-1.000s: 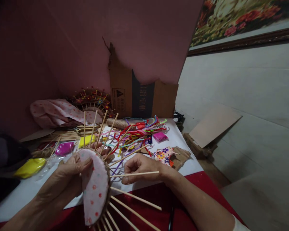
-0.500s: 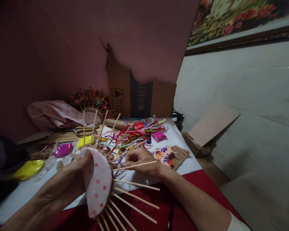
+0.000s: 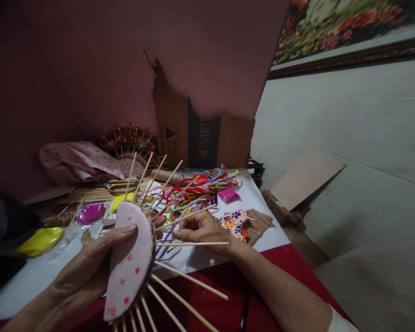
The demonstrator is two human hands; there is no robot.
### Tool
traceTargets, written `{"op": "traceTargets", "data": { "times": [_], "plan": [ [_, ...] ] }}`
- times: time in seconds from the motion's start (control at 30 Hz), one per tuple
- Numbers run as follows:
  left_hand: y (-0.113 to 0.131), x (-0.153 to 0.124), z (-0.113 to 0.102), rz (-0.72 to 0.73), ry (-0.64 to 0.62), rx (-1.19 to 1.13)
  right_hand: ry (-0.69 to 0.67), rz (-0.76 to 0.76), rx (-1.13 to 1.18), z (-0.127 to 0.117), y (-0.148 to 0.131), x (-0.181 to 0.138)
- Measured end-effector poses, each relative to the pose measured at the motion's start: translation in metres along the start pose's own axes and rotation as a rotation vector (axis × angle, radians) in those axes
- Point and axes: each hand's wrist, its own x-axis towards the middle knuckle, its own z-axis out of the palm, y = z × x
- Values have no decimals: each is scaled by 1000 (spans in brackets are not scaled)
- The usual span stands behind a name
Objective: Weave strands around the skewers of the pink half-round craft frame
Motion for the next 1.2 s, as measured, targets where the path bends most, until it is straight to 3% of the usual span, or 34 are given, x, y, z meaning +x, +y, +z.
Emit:
{"op": "traceTargets", "data": {
  "times": [0.13,0.37,0.63,0.83,1.2],
  "plan": [
    [0,2,-1,0,18,-63,-23,-36,-11,2,-2,-1],
    [8,6,-2,76,-3,-101,99,-87,-97,-3,-4,0],
    [12,10,-5,79,-9,-161,132,-146,-185,-2,-15,-6],
    [14,12,-5,50,-87,-182,114,-153,-121,-1,-23,-10],
    [15,13,-6,79,-129,-166,17,-181,-219,3,-22,-15]
  ]
}}
